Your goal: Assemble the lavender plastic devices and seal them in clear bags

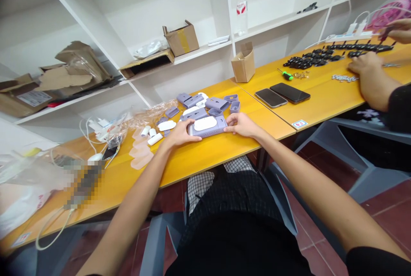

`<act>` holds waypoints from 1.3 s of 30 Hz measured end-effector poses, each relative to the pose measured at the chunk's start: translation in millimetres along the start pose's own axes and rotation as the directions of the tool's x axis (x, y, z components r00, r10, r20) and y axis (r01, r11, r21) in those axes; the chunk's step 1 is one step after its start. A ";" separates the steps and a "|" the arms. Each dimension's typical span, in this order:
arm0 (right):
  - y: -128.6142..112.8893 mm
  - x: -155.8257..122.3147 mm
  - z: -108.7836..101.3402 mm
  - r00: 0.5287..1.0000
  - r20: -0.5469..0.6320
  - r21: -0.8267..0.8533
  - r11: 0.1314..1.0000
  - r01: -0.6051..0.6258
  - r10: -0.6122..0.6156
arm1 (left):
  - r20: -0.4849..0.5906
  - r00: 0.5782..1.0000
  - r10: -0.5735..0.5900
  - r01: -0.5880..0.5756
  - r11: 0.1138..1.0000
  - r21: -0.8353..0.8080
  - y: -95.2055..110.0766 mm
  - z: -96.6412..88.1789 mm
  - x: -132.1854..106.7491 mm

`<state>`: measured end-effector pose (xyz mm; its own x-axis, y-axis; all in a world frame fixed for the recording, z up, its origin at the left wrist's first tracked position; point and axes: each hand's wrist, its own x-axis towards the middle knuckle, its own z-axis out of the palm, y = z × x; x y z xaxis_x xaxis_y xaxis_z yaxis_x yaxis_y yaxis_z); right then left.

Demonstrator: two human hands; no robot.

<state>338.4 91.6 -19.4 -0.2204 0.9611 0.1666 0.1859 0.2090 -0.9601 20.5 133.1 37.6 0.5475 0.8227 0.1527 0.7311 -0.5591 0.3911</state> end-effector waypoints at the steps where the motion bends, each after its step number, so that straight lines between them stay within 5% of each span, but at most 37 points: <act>1: 1.5 0.3 -0.1 1.000 -0.005 -0.003 1.000 0.003 -0.003 | -0.002 1.000 0.000 0.000 1.000 0.015 0.1 1.2 0.2; 13: 2.1 -1.2 0.0 1.000 -0.008 -0.057 0.998 0.030 -0.030 | -0.006 0.999 0.041 -0.040 0.998 0.050 -7.5 8.2 2.6; 20: -3.9 -2.0 3.6 0.965 -0.094 -0.242 0.946 0.217 -0.246 | -0.019 0.997 0.077 -0.077 0.997 -0.002 0.4 7.1 1.9; 26: 2.2 -2.3 4.5 0.978 -0.122 -0.224 0.965 0.136 -0.167 | -0.064 0.992 0.109 -0.110 0.994 -0.009 14.7 4.9 0.7; 39: -2.7 -5.7 -2.0 0.991 -0.006 -0.172 0.977 0.128 -0.131 | 0.048 0.990 0.132 -0.129 0.990 -0.059 17.7 -0.1 -0.1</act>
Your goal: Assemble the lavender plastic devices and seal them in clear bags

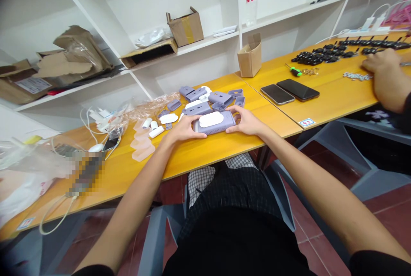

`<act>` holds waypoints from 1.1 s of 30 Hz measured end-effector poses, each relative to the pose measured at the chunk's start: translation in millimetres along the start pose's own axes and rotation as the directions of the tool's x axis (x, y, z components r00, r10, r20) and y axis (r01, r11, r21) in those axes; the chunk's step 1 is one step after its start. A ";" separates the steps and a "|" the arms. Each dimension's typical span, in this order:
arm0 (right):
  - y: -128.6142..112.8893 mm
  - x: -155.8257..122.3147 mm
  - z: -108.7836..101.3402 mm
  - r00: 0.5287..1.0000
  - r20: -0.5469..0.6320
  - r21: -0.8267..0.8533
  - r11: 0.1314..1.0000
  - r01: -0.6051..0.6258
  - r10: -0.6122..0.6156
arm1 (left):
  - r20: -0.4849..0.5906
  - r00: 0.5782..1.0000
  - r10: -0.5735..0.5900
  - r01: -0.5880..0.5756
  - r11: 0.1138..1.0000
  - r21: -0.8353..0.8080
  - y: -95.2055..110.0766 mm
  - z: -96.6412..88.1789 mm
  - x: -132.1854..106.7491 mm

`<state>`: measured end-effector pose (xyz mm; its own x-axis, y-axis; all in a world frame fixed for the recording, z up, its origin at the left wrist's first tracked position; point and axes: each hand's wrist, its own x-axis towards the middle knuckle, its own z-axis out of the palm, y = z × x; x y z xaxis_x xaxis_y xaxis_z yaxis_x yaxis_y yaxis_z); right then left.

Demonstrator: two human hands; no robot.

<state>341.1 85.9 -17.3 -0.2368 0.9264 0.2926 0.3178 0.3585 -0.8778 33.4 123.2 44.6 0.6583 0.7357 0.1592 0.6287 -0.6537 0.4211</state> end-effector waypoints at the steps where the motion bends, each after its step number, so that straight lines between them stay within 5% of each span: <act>1: 0.3 -0.3 0.2 1.000 0.000 -0.007 1.000 0.006 -0.006 | 0.004 1.000 -0.003 0.003 1.000 -0.002 0.8 -0.6 -0.3; 12: -15.4 -5.6 6.6 0.996 -0.047 -0.332 0.942 0.054 -0.073 | -0.052 0.998 -0.027 0.028 0.999 0.030 -4.6 9.4 -3.7; 15: -15.5 -6.1 9.6 0.996 0.005 -0.505 0.860 0.079 -0.088 | -0.048 0.996 -0.076 0.079 0.994 0.069 -2.7 16.1 -19.4; 20: -12.7 -5.6 12.4 0.996 0.061 -0.632 0.770 0.088 -0.064 | -0.024 0.950 -0.313 0.312 0.933 0.182 9.8 29.7 -64.3; 24: -10.0 -8.1 12.8 0.992 0.116 -0.684 0.720 0.121 -0.057 | -0.023 0.935 -0.354 0.347 0.902 0.257 19.5 37.1 -89.9; 28: -10.9 -12.6 15.8 0.980 0.193 -0.742 0.649 0.170 -0.036 | -0.053 0.929 -0.366 0.366 0.888 0.278 23.9 38.8 -97.1; 33: -17.8 -18.0 22.7 0.978 0.179 -0.799 0.596 0.081 0.107 | -0.027 0.922 -0.385 0.376 0.879 0.292 24.2 38.8 -95.8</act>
<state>318.9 60.2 -15.6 -0.3616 0.9240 0.1245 0.9038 0.3802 -0.1966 1.6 30.0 4.9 0.3537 0.9353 0.0091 0.9213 -0.3501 0.1695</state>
